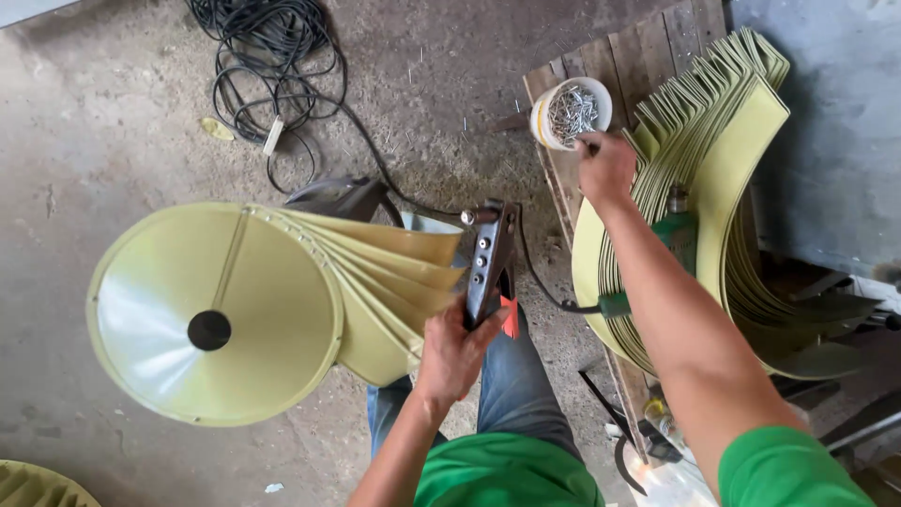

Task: The person kneels on the workshop floor assembling a fan impeller, aligning curved metal blades around a circular disc and driving rivets through the overlapping edges with a hand riveting tool, using a power drill to prepare holes, and pressing the blades to seat them as the riveted assembly accumulates.

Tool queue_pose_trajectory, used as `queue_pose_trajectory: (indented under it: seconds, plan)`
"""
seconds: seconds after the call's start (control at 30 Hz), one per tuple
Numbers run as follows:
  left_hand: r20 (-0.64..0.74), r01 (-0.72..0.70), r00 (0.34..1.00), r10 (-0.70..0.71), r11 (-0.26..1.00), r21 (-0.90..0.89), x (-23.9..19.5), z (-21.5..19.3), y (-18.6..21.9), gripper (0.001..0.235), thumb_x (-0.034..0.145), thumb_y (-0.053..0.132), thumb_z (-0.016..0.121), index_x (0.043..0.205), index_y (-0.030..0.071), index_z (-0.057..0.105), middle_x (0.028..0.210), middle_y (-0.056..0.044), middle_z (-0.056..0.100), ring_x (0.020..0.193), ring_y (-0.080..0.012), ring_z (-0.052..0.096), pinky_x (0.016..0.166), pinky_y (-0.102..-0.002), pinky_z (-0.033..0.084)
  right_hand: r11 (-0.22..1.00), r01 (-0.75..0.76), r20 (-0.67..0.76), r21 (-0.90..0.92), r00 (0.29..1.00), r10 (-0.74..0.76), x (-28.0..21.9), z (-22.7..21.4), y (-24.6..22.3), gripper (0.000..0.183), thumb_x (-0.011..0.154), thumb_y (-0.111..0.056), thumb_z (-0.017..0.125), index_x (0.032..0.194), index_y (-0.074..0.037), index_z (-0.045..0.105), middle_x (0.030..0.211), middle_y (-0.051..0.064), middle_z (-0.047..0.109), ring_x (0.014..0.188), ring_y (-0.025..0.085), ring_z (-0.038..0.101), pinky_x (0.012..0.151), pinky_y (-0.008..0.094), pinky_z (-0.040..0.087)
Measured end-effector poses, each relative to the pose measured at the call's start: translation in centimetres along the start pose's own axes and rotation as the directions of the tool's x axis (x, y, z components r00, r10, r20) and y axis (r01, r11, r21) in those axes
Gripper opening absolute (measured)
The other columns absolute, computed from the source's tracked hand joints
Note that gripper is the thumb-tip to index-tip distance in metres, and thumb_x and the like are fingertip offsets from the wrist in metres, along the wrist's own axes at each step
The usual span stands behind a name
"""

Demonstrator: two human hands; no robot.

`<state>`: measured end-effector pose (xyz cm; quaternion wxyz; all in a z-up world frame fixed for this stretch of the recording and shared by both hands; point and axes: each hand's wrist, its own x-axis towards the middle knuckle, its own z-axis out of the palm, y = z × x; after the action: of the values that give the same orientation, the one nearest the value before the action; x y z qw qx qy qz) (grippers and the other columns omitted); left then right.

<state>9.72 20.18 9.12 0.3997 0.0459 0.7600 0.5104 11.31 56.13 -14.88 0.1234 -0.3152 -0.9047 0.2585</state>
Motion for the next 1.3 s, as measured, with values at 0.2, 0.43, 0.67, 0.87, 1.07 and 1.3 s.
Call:
queue_pose_trajectory:
  seconds: [0.2,0.43,0.67,0.87,1.07,1.3]
  plan:
    - [-0.045,0.016,0.999,-0.013,0.998,0.06,0.9,1.9,2.0,0.028,0.089,0.027,0.074,0.106,0.006,0.072,0.062,-0.004,0.06,0.054,-0.0127,0.049,0.052,-0.033,0.047,0.951,0.198,0.029,-0.237,0.98,-0.197,5.4,3.4,-0.7,0.025,0.081,-0.023,0.087,0.104,-0.015,0.081,0.099,0.014,0.071,0.094,0.032,0.067,0.088,0.044,0.052]
    - [-0.054,0.201,0.979,-0.198,0.977,0.071,1.2,3.2,1.2,0.023,0.089,0.026,0.073,0.102,0.007,0.072,0.057,-0.005,0.056,0.051,-0.0109,0.047,0.049,-0.033,0.042,0.986,0.083,0.05,-0.146,0.996,-0.076,5.4,5.8,3.0,0.011,0.084,-0.019,0.086,0.094,-0.015,0.082,0.098,0.01,0.075,0.094,0.032,0.069,0.085,0.042,0.054]
    - [-0.064,0.143,0.988,-0.137,0.985,0.1,1.0,3.6,1.4,0.021,0.089,0.024,0.074,0.098,0.005,0.07,0.061,-0.003,0.06,0.053,-0.01,0.05,0.051,-0.031,0.045,0.992,-0.039,0.051,0.116,0.998,0.033,4.8,1.0,1.9,0.011,0.091,-0.018,0.083,0.1,-0.011,0.081,0.096,0.013,0.077,0.084,0.028,0.073,0.076,0.039,0.057]
    - [-0.077,0.055,0.996,-0.045,0.99,0.13,-0.3,3.5,1.5,0.023,0.089,0.024,0.076,0.101,0.005,0.072,0.062,-0.008,0.06,0.056,-0.0132,0.052,0.054,-0.033,0.047,0.757,-0.244,0.182,0.607,0.969,0.167,1.8,-6.5,-3.0,0.011,0.098,-0.008,0.068,0.105,0.0,0.07,0.1,0.013,0.075,0.089,0.023,0.075,0.082,0.036,0.059]
    - [-0.098,-0.064,0.991,0.095,0.956,0.287,-3.7,1.7,1.3,0.029,0.088,0.032,0.076,0.095,0.004,0.07,0.068,-0.017,0.067,0.059,-0.0316,0.066,0.058,-0.042,0.052,0.333,-0.422,0.378,0.844,0.906,0.189,-5.1,-17.3,-14.3,0.004,0.1,0.0,0.056,0.104,0.002,0.057,0.101,0.016,0.069,0.083,0.023,0.075,0.076,0.037,0.064]
    - [-0.068,-0.188,0.962,0.265,0.821,0.538,-9.5,-3.8,2.2,0.036,0.09,0.039,0.073,0.107,0.008,0.067,0.07,-0.021,0.068,0.067,-0.0436,0.067,0.059,-0.053,0.053,0.821,0.002,0.296,0.571,0.932,-0.208,-13.2,-26.9,-30.3,0.015,0.093,-0.011,0.072,0.107,-0.006,0.077,0.104,0.002,0.07,0.084,0.016,0.071,0.075,0.029,0.06]
